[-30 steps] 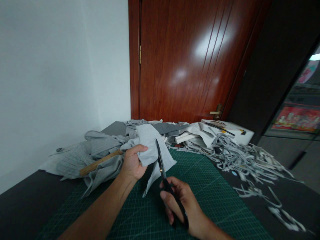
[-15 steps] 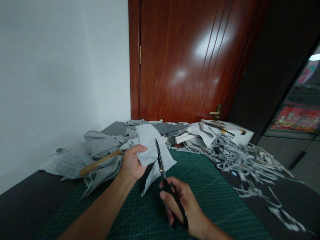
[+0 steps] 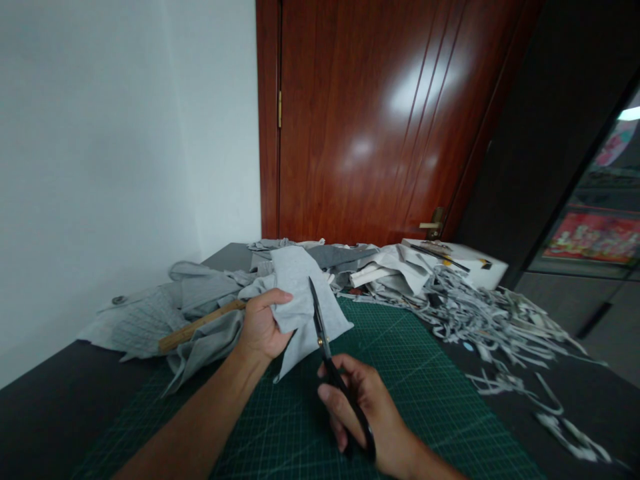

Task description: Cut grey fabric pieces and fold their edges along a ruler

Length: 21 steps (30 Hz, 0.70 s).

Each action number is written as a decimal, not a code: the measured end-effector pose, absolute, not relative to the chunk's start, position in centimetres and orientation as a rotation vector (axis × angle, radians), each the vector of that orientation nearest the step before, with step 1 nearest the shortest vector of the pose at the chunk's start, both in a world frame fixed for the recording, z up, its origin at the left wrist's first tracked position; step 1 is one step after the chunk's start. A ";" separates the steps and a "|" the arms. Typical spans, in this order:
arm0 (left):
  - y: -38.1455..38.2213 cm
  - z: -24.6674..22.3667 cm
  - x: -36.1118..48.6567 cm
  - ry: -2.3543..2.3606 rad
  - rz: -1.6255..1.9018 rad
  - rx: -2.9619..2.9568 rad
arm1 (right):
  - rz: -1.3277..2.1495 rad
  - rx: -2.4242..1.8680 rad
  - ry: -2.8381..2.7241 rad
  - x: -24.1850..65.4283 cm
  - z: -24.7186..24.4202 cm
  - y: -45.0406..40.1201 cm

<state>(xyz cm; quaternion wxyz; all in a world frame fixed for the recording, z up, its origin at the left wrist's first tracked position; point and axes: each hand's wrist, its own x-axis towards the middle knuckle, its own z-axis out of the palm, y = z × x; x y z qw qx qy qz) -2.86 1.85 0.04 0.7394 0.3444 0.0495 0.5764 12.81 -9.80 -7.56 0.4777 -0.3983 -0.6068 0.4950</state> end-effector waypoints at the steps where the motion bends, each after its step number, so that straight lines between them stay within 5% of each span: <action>1: 1.9 0.0 -2.9 0.115 1.265 0.760 | 1.212 -0.974 -1.483 12.8 -7.6 -9.8; 21: 1.3 -0.1 -2.5 0.082 1.207 0.754 | 1.223 -0.824 -1.470 13.0 -8.1 -9.6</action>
